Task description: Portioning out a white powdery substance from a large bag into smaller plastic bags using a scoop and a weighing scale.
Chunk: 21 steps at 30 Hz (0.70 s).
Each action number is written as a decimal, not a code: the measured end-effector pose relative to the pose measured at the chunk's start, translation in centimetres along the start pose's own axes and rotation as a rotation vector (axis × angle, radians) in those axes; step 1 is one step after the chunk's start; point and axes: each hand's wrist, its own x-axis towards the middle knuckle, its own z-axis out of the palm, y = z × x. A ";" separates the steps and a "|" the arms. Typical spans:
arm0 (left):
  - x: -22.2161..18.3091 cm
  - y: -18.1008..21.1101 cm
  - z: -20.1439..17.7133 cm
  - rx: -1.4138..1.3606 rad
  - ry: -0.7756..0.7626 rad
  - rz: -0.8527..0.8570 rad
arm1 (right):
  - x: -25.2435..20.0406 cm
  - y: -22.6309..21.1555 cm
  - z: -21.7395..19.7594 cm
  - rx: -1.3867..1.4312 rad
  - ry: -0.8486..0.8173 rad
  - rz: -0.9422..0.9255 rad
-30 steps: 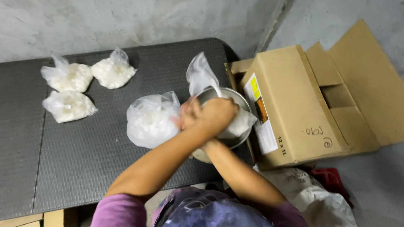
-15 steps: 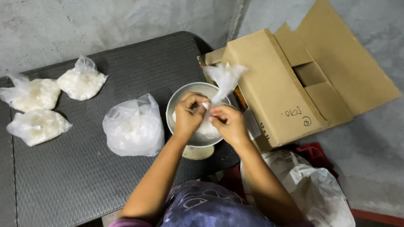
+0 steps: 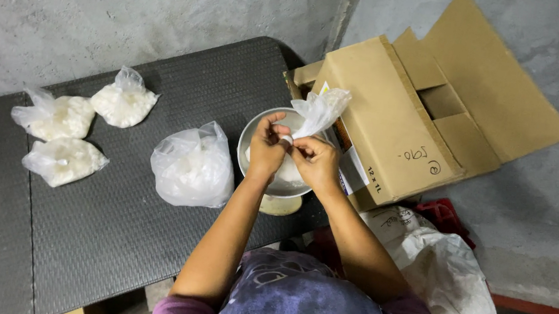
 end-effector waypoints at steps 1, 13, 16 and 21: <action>-0.2 0.3 0.1 0.000 0.002 0.000 | 0.0 -0.1 0.1 0.001 -0.002 0.000; -1.7 2.6 -0.3 0.280 -0.011 0.251 | 1.0 1.7 -0.7 0.009 -0.035 -0.109; -1.0 2.4 -0.7 0.062 -0.093 0.130 | 1.4 1.9 -0.6 0.001 -0.079 -0.019; 0.0 -0.5 -1.7 -0.065 -0.070 0.026 | 1.1 -1.0 -1.5 -0.151 -0.019 -0.040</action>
